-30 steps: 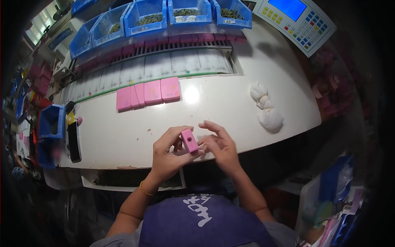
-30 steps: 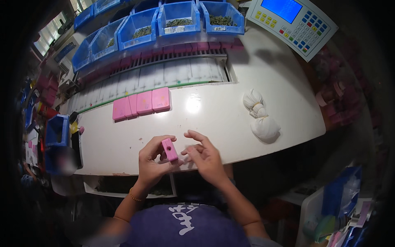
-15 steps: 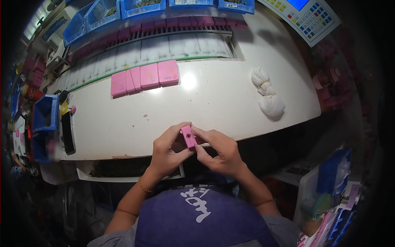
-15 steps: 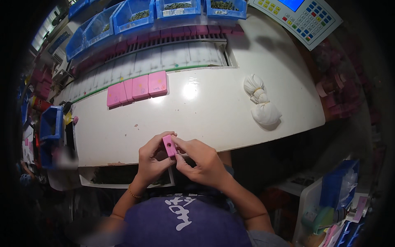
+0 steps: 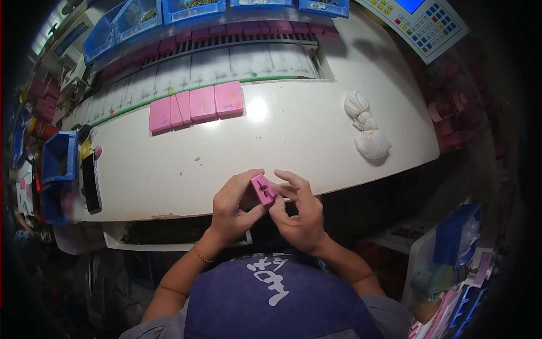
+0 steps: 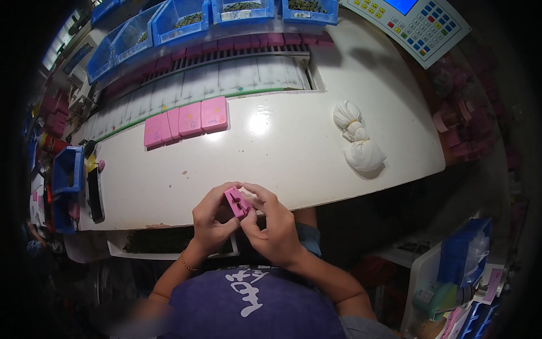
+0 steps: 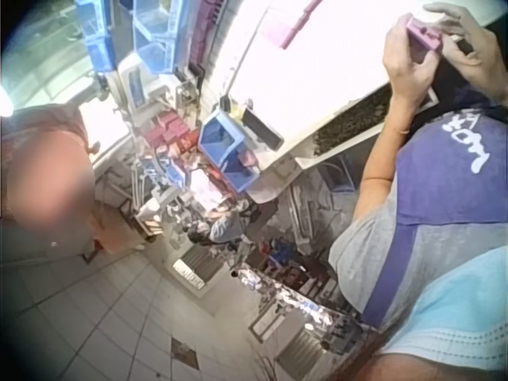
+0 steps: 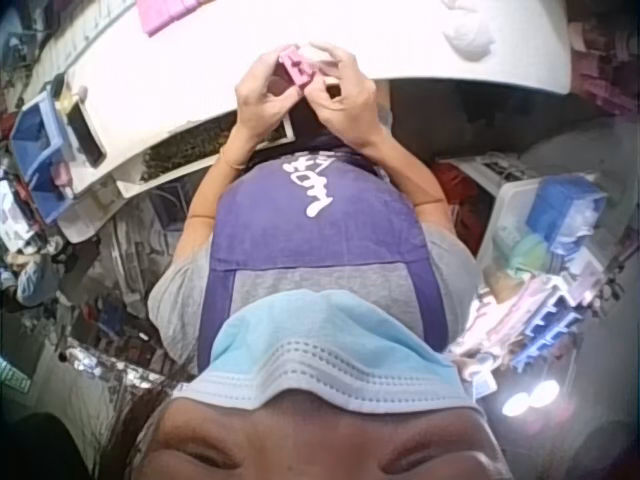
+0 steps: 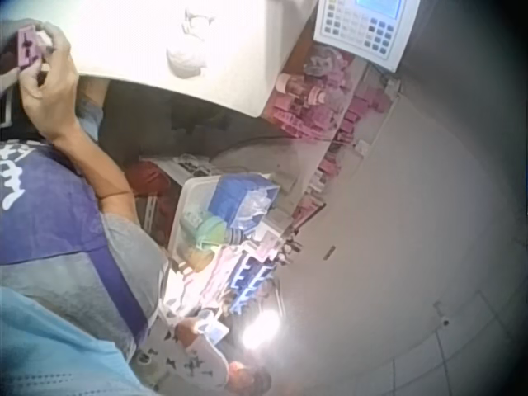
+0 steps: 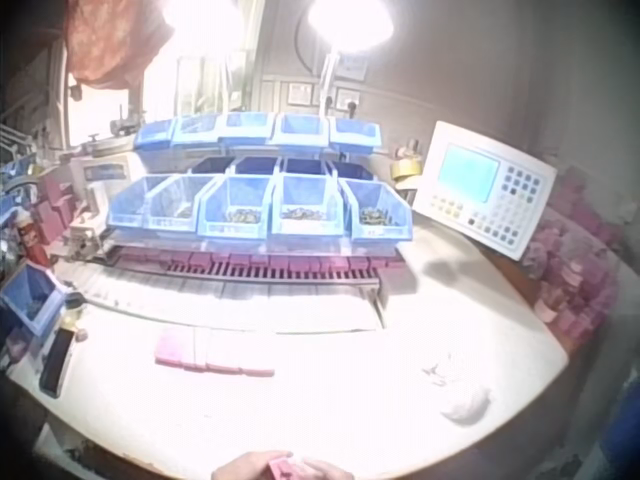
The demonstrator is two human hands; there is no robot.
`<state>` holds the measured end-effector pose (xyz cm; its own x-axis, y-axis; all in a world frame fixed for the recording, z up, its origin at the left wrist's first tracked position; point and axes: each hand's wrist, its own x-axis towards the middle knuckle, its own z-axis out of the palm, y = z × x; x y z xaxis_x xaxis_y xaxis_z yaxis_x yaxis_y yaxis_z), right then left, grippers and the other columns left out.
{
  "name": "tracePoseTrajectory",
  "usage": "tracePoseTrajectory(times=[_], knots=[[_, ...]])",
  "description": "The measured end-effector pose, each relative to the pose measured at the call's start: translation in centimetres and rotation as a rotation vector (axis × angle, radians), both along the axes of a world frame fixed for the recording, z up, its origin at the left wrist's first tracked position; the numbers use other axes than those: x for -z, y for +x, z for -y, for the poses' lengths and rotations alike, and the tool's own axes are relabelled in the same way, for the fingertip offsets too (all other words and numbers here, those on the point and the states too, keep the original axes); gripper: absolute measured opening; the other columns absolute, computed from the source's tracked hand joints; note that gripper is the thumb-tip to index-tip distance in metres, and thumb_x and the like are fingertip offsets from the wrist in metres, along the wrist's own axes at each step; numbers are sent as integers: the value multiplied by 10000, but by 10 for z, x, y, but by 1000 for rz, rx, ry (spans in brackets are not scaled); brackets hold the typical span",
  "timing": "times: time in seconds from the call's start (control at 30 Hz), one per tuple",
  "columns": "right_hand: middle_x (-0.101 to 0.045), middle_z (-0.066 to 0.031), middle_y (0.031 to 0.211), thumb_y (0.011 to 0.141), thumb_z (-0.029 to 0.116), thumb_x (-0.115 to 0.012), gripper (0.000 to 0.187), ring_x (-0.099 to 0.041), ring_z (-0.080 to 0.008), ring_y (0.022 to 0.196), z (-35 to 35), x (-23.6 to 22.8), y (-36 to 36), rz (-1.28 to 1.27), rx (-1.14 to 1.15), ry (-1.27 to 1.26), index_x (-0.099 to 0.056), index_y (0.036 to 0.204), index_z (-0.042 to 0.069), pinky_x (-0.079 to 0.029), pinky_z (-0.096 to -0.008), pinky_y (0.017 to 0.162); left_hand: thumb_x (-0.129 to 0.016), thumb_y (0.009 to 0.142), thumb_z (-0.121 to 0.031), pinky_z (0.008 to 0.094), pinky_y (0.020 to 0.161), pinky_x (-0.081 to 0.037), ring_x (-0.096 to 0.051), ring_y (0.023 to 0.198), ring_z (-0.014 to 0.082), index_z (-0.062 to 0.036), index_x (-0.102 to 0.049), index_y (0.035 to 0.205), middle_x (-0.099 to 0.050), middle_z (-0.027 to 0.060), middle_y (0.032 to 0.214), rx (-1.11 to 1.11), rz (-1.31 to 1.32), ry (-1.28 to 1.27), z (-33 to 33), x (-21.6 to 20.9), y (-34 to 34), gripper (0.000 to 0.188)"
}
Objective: The person is assembling small decorative sprigs into pink silicone molds, using a small tool for precision and a white cloth puff for cleaning.
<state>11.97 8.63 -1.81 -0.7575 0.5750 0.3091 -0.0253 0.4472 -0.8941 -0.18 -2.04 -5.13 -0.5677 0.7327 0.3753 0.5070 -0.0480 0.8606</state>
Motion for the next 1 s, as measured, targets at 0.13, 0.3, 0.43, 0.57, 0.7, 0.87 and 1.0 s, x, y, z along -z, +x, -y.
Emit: tracePoseTrajectory(times=[0.13, 0.3, 0.43, 0.57, 0.7, 0.87, 1.0], knots=[[-670, -194, 1067, 859, -6, -625, 443, -694, -288, 1047, -12, -14, -2, 25, -87, 74, -537, 1293, -12, -571, -340, 819, -791, 708, -60, 350, 815, -544, -684, 940, 277, -10, -605, 1223, -670, 159, 1069, -12, 23, 7, 1, 3, -1, 549], [-675, -174, 1069, 894, 72, -609, 362, -703, -260, 952, -25, -26, -4, 129, -224, -130, -594, 1251, 16, -575, -343, 785, -803, 723, -75, 341, 811, -549, -689, 949, 272, -9, -609, 1213, -668, 164, 1077, 3, 69, 28, 0, 3, 0, 531], [-675, -145, 1016, 881, 62, -613, 297, -695, -238, 881, -27, -28, -6, 154, -224, -244, -625, 1174, 19, -577, -333, 774, -801, 724, -73, 347, 816, -548, -685, 950, 274, -9, -610, 1211, -666, 159, 1085, 5, 45, 52, 0, 2, 0, 527], [-667, -123, 955, 863, 36, -612, 187, -686, -231, 868, -34, -35, -7, 158, -296, -20, -634, 1047, 8, -563, -331, 772, -790, 721, -70, 358, 820, -544, -670, 944, 295, -3, -608, 1204, -659, 160, 1080, 20, 12, -18, -2, -9, -3, 521], [-655, -163, 911, 877, 74, -621, 151, -676, -307, 809, -56, -44, -6, 290, -456, 50, -598, 1021, 31, -546, -368, 716, -755, 708, -56, 376, 850, -531, -645, 981, 315, -7, -606, 1202, -646, 166, 1102, 123, 25, -81, -4, -20, -10, 518], [-675, -166, 844, 927, 95, -589, 171, -679, -326, 772, -83, -58, -12, 502, -669, -12, -560, 1087, 42, -534, -384, 693, -731, 709, -58, 385, 865, -524, -623, 998, 311, -30, -603, 1220, -636, 154, 1113, 238, -23, -126, -8, -30, -21, 527], [-662, -176, 751, 949, 109, -576, 158, -666, -352, 714, -90, -61, -19, 591, -726, -17, -542, 1091, 47, -508, -416, 654, -719, 713, -55, 382, 855, -525, -614, 981, 310, -47, -599, 1236, -631, 147, 1099, 298, -49, -161, -10, -31, -24, 536]])
